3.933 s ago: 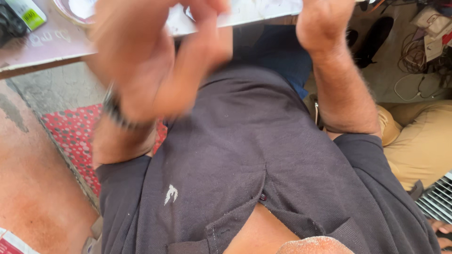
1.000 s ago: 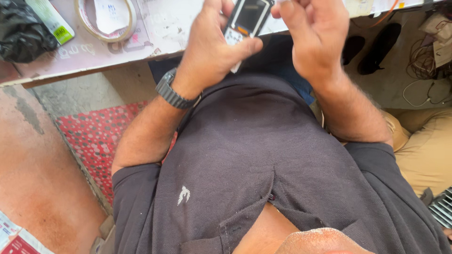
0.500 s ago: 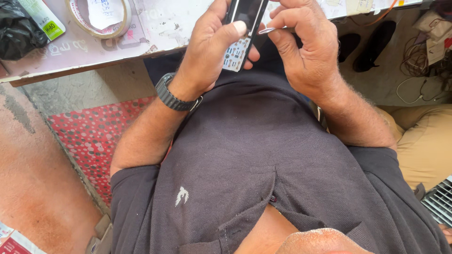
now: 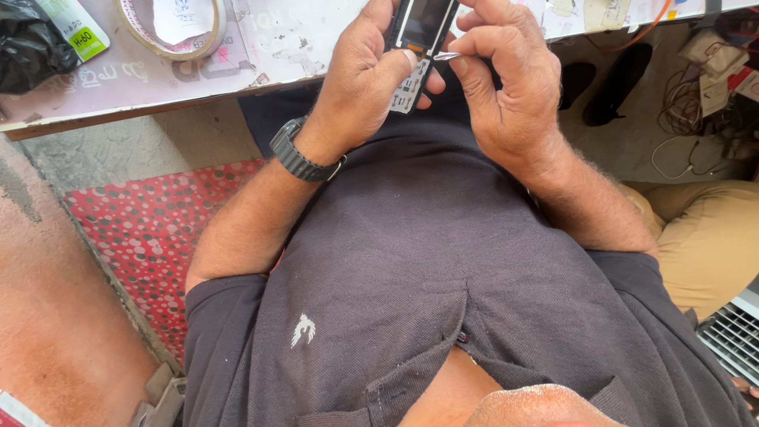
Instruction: The person disassembles a feature phone by removing the back cover and battery, then reassembles it by inserting the battery and snapping the back cover back on. The person presses buttons to test the device after reassembly.
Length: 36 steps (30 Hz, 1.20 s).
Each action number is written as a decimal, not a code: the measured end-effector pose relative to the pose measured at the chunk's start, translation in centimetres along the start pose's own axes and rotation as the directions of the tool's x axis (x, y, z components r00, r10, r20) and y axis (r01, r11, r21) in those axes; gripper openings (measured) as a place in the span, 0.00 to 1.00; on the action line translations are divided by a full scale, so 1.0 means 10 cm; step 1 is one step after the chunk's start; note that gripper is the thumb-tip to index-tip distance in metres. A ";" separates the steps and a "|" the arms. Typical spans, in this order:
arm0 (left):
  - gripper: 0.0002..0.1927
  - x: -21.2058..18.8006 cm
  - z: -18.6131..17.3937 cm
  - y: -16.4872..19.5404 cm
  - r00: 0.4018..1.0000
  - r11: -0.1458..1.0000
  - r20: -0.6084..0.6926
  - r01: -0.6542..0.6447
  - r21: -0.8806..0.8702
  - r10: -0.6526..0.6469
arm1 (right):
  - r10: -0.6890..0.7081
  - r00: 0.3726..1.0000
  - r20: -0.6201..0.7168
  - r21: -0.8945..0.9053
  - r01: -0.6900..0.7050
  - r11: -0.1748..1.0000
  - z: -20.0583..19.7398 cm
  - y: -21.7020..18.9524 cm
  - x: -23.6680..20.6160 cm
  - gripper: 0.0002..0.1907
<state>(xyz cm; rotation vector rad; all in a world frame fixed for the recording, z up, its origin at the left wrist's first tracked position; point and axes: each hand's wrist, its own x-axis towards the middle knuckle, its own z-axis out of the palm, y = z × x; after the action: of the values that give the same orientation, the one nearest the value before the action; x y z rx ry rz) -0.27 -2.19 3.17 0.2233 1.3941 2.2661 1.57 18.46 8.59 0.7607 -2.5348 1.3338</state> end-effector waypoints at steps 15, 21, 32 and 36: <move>0.33 0.01 0.00 -0.06 1.000 1.000 -0.006 0.013 0.015 -0.013 | 0.259 0.965 0.043 0.344 -0.258 0.903 0.00 0.03 -0.01 0.05; 0.35 -0.01 -0.02 -0.08 0.998 0.993 0.040 -0.062 0.102 0.058 | 0.396 0.912 0.109 0.633 -0.371 0.680 -0.05 0.03 0.03 0.03; 0.33 -0.05 -0.01 -0.09 0.995 0.985 0.077 -0.079 0.150 0.068 | 0.365 0.924 0.114 0.719 -0.331 0.611 -0.11 0.07 0.04 0.05; 0.33 -0.07 0.01 -0.07 0.998 0.992 0.026 0.059 0.114 -0.063 | 0.381 0.922 0.072 0.729 -0.310 0.611 -0.12 0.15 0.03 0.04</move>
<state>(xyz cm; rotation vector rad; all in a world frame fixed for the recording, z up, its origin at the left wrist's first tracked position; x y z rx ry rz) 0.55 -2.20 2.64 0.2466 1.4956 2.1283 0.46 20.07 8.30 0.2628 -2.0752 2.5276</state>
